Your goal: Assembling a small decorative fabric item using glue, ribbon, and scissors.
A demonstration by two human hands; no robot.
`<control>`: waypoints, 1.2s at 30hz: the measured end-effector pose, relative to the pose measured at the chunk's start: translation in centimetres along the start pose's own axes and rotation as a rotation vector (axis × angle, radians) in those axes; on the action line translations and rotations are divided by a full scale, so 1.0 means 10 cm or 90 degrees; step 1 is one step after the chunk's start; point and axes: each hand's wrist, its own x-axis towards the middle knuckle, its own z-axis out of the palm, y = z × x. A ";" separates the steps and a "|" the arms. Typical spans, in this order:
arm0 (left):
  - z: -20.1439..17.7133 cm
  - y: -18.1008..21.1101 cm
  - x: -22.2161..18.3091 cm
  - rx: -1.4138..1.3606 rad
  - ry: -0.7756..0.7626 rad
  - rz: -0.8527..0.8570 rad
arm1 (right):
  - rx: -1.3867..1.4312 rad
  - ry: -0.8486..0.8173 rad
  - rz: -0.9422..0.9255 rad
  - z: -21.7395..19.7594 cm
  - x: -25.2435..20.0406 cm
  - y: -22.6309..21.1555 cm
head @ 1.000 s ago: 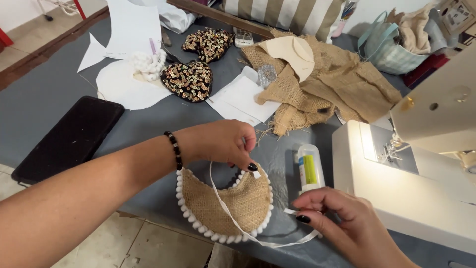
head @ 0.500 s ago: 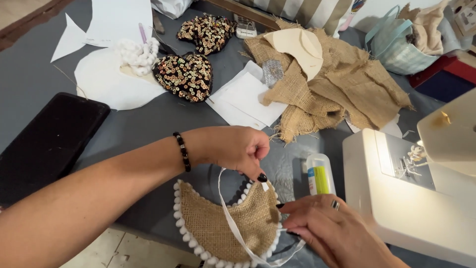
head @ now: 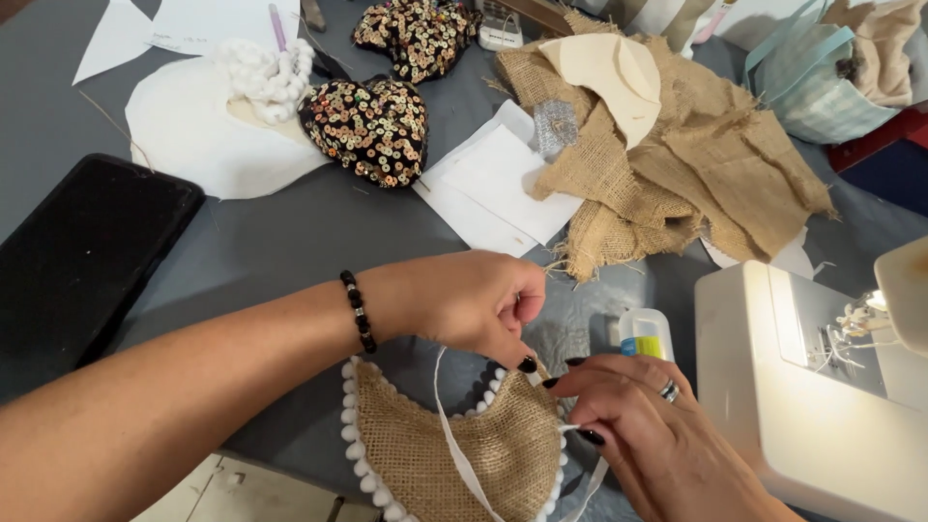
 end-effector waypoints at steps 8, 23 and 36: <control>0.02 0.00 0.01 0.013 0.012 -0.013 | 0.031 -0.017 -0.028 0.02 0.11 0.06; 0.09 0.05 -0.06 0.039 0.063 -0.020 | 0.056 -0.009 -0.017 -0.04 0.15 -0.04; 0.12 -0.01 -0.05 0.020 0.101 -0.003 | 0.063 -0.005 -0.017 -0.04 0.22 -0.05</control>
